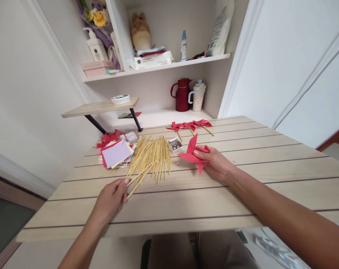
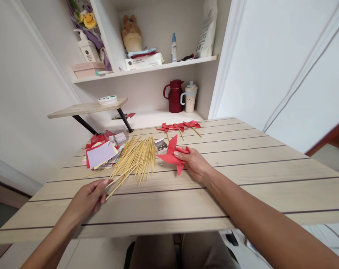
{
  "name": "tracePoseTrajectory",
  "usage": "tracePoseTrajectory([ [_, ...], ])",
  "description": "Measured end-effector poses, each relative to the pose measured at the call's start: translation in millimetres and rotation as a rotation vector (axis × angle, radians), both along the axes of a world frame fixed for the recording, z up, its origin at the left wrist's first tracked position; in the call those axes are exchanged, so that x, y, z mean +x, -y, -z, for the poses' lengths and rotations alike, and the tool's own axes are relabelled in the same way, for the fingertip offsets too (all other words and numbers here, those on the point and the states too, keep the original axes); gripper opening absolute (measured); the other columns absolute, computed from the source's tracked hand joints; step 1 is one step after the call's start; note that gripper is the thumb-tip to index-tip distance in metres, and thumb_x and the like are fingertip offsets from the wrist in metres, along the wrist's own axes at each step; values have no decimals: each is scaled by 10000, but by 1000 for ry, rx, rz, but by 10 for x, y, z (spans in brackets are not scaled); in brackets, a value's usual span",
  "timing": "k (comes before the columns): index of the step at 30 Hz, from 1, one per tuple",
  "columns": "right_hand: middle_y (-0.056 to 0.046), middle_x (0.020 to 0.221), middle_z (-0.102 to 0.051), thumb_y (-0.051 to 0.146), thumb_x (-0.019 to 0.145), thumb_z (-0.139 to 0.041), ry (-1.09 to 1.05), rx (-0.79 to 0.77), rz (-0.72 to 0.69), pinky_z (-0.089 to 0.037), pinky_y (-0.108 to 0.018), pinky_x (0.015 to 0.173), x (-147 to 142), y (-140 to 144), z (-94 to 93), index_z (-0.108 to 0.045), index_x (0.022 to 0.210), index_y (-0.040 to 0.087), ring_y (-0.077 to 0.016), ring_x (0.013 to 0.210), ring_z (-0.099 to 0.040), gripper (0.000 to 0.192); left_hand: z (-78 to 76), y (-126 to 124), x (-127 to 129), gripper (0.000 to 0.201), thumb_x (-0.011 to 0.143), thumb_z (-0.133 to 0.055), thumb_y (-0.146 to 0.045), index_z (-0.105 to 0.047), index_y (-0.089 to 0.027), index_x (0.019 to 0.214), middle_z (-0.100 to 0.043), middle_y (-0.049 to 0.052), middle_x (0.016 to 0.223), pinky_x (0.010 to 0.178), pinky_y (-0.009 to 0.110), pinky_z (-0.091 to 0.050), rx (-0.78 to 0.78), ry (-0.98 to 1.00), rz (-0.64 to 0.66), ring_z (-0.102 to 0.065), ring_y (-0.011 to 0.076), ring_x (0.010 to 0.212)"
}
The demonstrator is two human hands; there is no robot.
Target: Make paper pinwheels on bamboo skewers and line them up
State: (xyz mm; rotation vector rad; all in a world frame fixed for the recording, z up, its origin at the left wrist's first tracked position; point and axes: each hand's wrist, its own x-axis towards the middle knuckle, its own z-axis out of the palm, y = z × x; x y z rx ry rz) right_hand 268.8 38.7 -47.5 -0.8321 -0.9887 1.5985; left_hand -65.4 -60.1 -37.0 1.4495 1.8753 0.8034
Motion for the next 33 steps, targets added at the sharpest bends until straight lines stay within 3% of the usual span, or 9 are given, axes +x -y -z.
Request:
tracePoseTrajectory([
  [4, -27, 833, -734, 305, 620, -902, -9, -26, -3, -538, -294, 676, 13, -19, 36, -707, 804, 189, -176, 753, -668, 293, -68, -22, -168, 575, 819, -428, -693, -671, -203, 994, -615, -17, 599, 529, 286, -386, 70, -102, -55, -507, 165, 438],
  [11, -25, 833, -747, 288, 631, -898, -11, -39, 1, -548, -305, 687, 10, -25, 49, -690, 796, 195, -184, 754, -693, 281, -145, 17, -336, 425, 822, -485, -589, -723, -270, 970, -715, 18, 866, 649, 309, -413, 137, -474, -133, -588, 189, 610],
  [14, -21, 803, -742, 272, 623, -902, -17, -48, 13, -552, -304, 670, 12, -29, 55, -678, 778, 199, -186, 735, -692, 282, -163, 86, -241, 352, 852, -466, -529, -715, -280, 862, -715, 18, 951, 697, 294, -412, 200, -560, -38, -621, 205, 786],
  [19, -33, 846, -755, 258, 648, -888, -32, -43, 2, -572, -300, 676, 16, -26, 54, -680, 779, 204, -192, 765, -703, 251, -193, 199, 0, 341, 897, -411, -422, -712, -286, 817, -701, 31, 949, 680, 309, -392, 0, -720, 120, -638, 233, 835],
  [23, -46, 872, -763, 260, 656, -882, -36, -36, -19, -585, -314, 696, 8, -18, 32, -694, 799, 195, -210, 796, -712, 245, -148, 223, 76, 378, 924, -409, -439, -676, -253, 730, -677, 31, 785, 703, 287, -434, 97, -526, 322, -633, 209, 781],
  [25, -51, 871, -763, 252, 645, -887, -44, -39, -14, -589, -314, 697, 2, -12, 17, -693, 809, 188, -209, 791, -714, 262, -120, 181, 62, 373, 941, -402, -434, -710, -256, 828, -685, 34, 827, 724, 271, -456, 270, -463, 312, -637, 194, 793],
  [27, -50, 868, -762, 233, 636, -891, -53, -49, 4, -591, -303, 695, -5, -4, 5, -684, 806, 183, -196, 773, -713, 272, -99, 101, 38, 318, 932, -436, -381, -733, -281, 982, -694, 42, 980, 742, 265, -462, 448, -572, 252, -642, 186, 839],
  [29, -40, 842, -757, 216, 643, -886, -58, -60, 11, -589, -284, 667, -8, 3, -2, -667, 783, 180, -178, 738, -709, 262, -84, -5, 24, 327, 923, -437, -311, -743, -319, 1036, -687, 43, 1072, 740, 270, -463, 498, -704, 378, -642, 190, 875],
  [33, -53, 871, -759, 204, 680, -862, -76, -53, -6, -593, -283, 664, -6, 8, -3, -659, 786, 177, -190, 784, -719, 231, -57, -208, 23, 363, 950, -448, -276, -683, -368, 1211, -650, 49, 1263, 922, 350, -455, 468, -814, 622, -616, 227, 1065],
])
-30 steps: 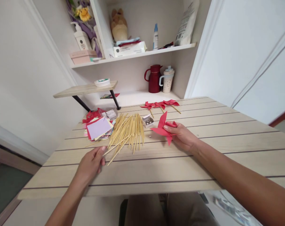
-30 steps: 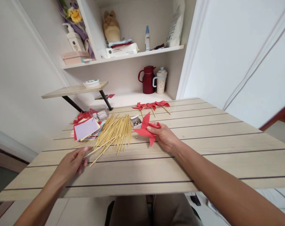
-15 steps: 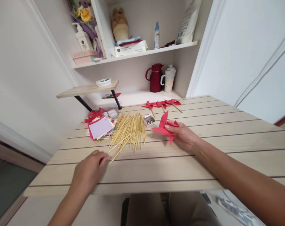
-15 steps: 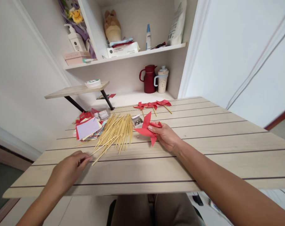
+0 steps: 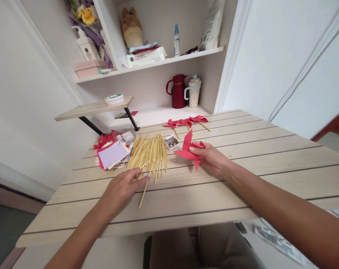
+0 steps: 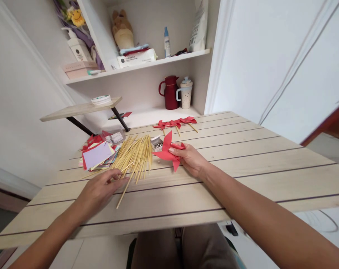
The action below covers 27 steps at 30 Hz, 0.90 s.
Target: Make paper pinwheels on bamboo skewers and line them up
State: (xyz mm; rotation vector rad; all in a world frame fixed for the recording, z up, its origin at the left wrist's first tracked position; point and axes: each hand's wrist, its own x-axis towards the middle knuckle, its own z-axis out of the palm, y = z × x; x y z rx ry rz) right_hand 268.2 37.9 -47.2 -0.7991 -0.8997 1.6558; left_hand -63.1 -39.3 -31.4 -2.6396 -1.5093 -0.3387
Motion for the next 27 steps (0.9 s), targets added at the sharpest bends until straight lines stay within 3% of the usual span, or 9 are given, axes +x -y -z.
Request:
tracePoseTrajectory([
  [5, -90, 960, -765, 207, 701, -844, 13, 10, -27, -596, -308, 622, 0, -1, -18, -682, 856, 164, -224, 818, -727, 229, -49, -126, 7, 378, 970, -459, -204, -650, -385, 1241, -535, 22, 1454, 1074, 424, -372, -10, -91, 266, -509, 237, 1287],
  [12, -66, 876, -764, 128, 688, -839, -36, -37, 41, -614, -299, 700, -6, -15, -18, -659, 800, 174, -207, 829, -731, 217, -262, -191, 157, 263, 969, -494, -229, -732, -322, 1032, -551, 11, 1444, 1059, 419, -379, 74, -232, 438, -510, 236, 1275],
  [17, -62, 866, -759, 133, 684, -853, -30, -28, 14, -608, -279, 748, -2, -34, -1, -671, 804, 165, -186, 806, -733, 221, -149, -180, 137, 260, 965, -497, -177, -708, -296, 1060, -613, 19, 1375, 1055, 403, -372, 188, -205, 520, -525, 212, 1256],
  [20, -64, 877, -761, 134, 691, -850, -60, -18, -4, -608, -285, 772, -6, -35, -2, -683, 817, 162, -190, 808, -738, 212, -128, -157, 170, 239, 942, -532, -167, -692, -286, 1074, -676, 33, 1270, 1052, 401, -373, 296, 9, 411, -582, 193, 1177],
  [23, -72, 893, -766, 157, 712, -842, -114, -10, -40, -613, -307, 775, -17, -36, -12, -687, 819, 160, -205, 834, -740, 189, -255, -192, 353, 98, 904, -600, -273, -691, -245, 930, -652, 73, 1268, 1064, 461, -354, 437, 437, 30, -568, 252, 1199],
  [25, -76, 906, -768, 175, 729, -834, -149, 3, -67, -612, -306, 767, -21, -42, -21, -684, 811, 158, -204, 848, -738, 172, -360, -265, 535, 158, 921, -558, -354, -644, -223, 941, -633, 79, 1285, 1050, 434, -388, 320, 848, -146, -562, 248, 1222],
  [27, -50, 879, -768, 151, 712, -844, -186, 4, -41, -599, -265, 764, -15, -52, -28, -677, 802, 159, -163, 807, -733, 189, -417, -363, 724, 224, 903, -565, -422, -585, -209, 969, -676, 76, 1186, 956, 398, -458, 53, 1276, -191, -666, 211, 1006],
])
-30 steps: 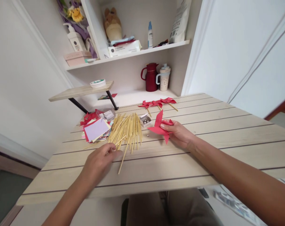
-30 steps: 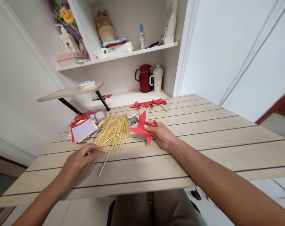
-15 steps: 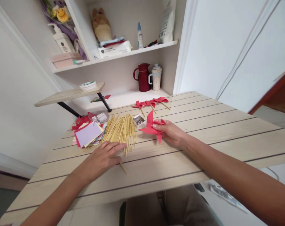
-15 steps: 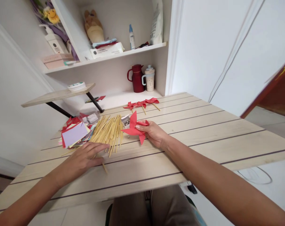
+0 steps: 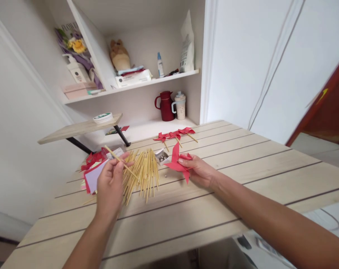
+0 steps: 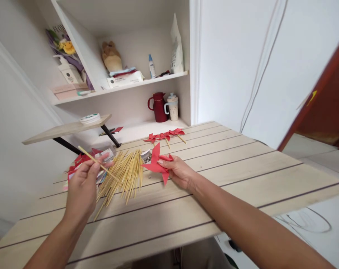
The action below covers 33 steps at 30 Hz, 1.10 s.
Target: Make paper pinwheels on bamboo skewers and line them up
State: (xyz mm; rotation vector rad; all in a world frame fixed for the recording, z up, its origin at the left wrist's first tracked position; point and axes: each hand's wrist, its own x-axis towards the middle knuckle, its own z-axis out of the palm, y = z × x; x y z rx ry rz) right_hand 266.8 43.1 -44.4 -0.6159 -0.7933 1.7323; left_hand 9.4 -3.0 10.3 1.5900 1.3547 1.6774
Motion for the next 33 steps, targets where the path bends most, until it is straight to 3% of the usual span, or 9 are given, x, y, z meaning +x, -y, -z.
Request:
tracePoseTrajectory([
  [2, -31, 837, -760, 152, 707, -847, -25, 16, 4, -584, -240, 734, 14, -9, -9, -674, 794, 156, -139, 766, -722, 194, 4, -94, 180, 289, 844, -635, -456, -524, -199, 917, -714, 58, 996, 838, 353, -489, -129, 296, 100, -676, 172, 791],
  [4, -17, 808, -751, 161, 699, -853, -46, 42, 1, -571, -232, 706, 26, -10, -22, -674, 791, 154, -127, 732, -709, 202, 40, -153, 352, 349, 790, -696, -466, -506, -195, 897, -692, 22, 829, 710, 287, -470, -198, 419, 180, -631, 142, 677],
  [7, -6, 784, -741, 173, 696, -857, -72, 66, 0, -551, -224, 678, 32, 7, -61, -682, 794, 154, -113, 694, -687, 202, 67, -160, 600, 353, 776, -728, -452, -487, -198, 821, -558, -61, 618, 641, 227, -420, -232, 465, 366, -481, 79, 544],
  [10, 5, 758, -728, 169, 671, -870, -101, 104, -8, -525, -206, 658, 33, 31, -124, -694, 771, 153, -101, 675, -668, 204, 47, -137, 809, 292, 839, -676, -442, -555, -181, 887, -480, -83, 575, 561, 184, -333, -275, 402, 468, -357, 52, 497],
  [13, 7, 747, -723, 210, 663, -878, -133, 168, -19, -514, -218, 694, 54, 53, -194, -700, 766, 156, -111, 701, -668, 212, 65, -149, 949, 290, 878, -628, -442, -628, -166, 963, -470, -71, 582, 546, 185, -304, -297, 315, 507, -350, 56, 510],
  [17, -15, 785, -732, 277, 670, -879, -144, 222, 35, -505, -264, 791, 111, 79, -262, -699, 802, 149, -141, 778, -684, 257, 188, -189, 1054, 335, 887, -605, -465, -601, -164, 740, -511, -42, 606, 551, 199, -319, -293, 221, 507, -379, 59, 519],
  [20, -18, 776, -724, 303, 668, -881, -145, 247, 51, -506, -284, 782, 156, 91, -294, -698, 809, 150, -145, 753, -672, 278, 297, -197, 1108, 366, 873, -619, -483, -600, -155, 711, -513, -39, 608, 517, 200, -288, -309, 184, 459, -357, 50, 497],
  [26, 35, 702, -663, 269, 719, -851, -308, 269, 94, -522, -299, 813, 235, 69, -334, -694, 788, 190, -93, 663, -586, 189, 426, -159, 1166, 384, 876, -596, -535, -637, -153, 873, -381, -85, 519, 521, 204, -303, -374, 372, 481, -286, 49, 455],
  [33, 46, 680, -624, 260, 735, -839, -314, 256, 94, -522, -289, 801, 248, 84, -354, -679, 787, 196, -86, 649, -548, 180, 362, -79, 1171, 337, 890, -594, -495, -609, -161, 845, -327, -103, 495, 557, 228, -355, -408, 480, 639, -235, 48, 435],
])
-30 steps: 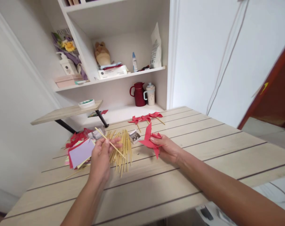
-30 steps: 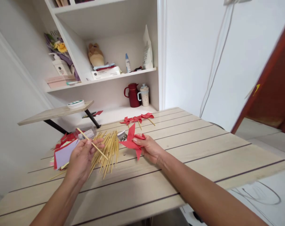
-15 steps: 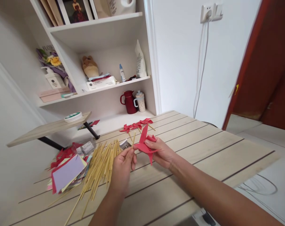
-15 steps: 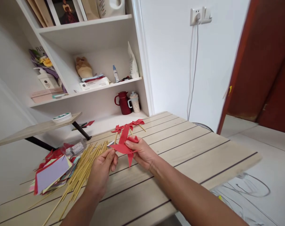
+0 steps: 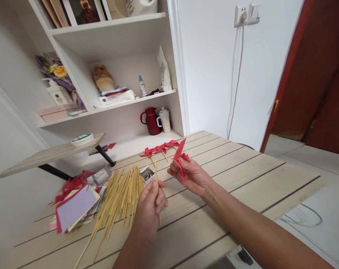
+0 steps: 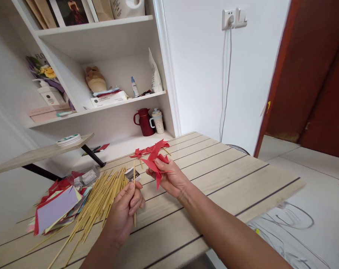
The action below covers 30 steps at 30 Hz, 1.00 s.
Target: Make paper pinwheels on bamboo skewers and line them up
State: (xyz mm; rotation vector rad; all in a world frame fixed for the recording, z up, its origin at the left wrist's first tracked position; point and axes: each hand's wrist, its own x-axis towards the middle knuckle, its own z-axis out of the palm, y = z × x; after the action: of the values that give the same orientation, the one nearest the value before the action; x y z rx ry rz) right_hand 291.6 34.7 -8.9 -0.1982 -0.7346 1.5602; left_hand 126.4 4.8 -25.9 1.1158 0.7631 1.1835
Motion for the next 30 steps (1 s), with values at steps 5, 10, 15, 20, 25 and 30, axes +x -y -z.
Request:
tracePoseTrajectory([
  [5, 40, 681, -634, 304, 680, -877, 64, -16, 36, -509, -307, 818, -9, 14, 6, -661, 752, 191, -95, 652, -551, 253, -12, 6, -23, 324, 910, -567, -476, -633, -161, 876, -328, -98, 504, 560, 234, -366, 1, 9, 8, -227, 53, 441],
  [10, 32, 703, -645, 296, 597, -921, 134, -45, 103, -494, -247, 725, -22, 70, -34, -634, 734, 175, -102, 686, -602, 341, 36, -54, -104, 337, 876, -617, -486, -678, -156, 902, -456, -55, 573, 571, 208, -359, 79, -72, -148, -357, 62, 505],
  [15, 21, 688, -648, 322, 601, -904, 262, 27, 178, -442, -220, 561, -73, 130, -65, -627, 768, 176, -97, 591, -560, 354, 13, -41, -151, 336, 842, -645, -500, -707, -173, 892, -502, -34, 586, 547, 205, -369, 164, -166, -267, -412, 85, 530],
  [20, 20, 687, -614, 284, 685, -838, 457, 167, 392, -432, -242, 535, -48, 153, -7, -621, 742, 199, -112, 585, -534, 240, -2, 2, -210, 327, 829, -644, -473, -755, -193, 955, -508, -26, 560, 471, 215, -360, 265, -338, -486, -434, 105, 491],
  [25, -38, 772, -664, 158, 864, -636, 801, 720, 739, -490, -342, 671, 10, 235, -25, -668, 843, 226, -183, 738, -593, 78, 16, -13, -315, 220, 824, -621, -289, -784, -231, 960, -758, 55, 835, 713, 288, -535, 618, -568, -686, -693, 208, 773],
  [30, -60, 805, -712, 111, 888, -577, 909, 1130, 1027, -490, -393, 724, -2, 287, -75, -667, 989, 228, -201, 737, -594, 178, 41, -21, -376, 244, 863, -580, -213, -770, -247, 1012, -780, 52, 927, 722, 282, -554, 892, -690, -696, -729, 205, 825],
])
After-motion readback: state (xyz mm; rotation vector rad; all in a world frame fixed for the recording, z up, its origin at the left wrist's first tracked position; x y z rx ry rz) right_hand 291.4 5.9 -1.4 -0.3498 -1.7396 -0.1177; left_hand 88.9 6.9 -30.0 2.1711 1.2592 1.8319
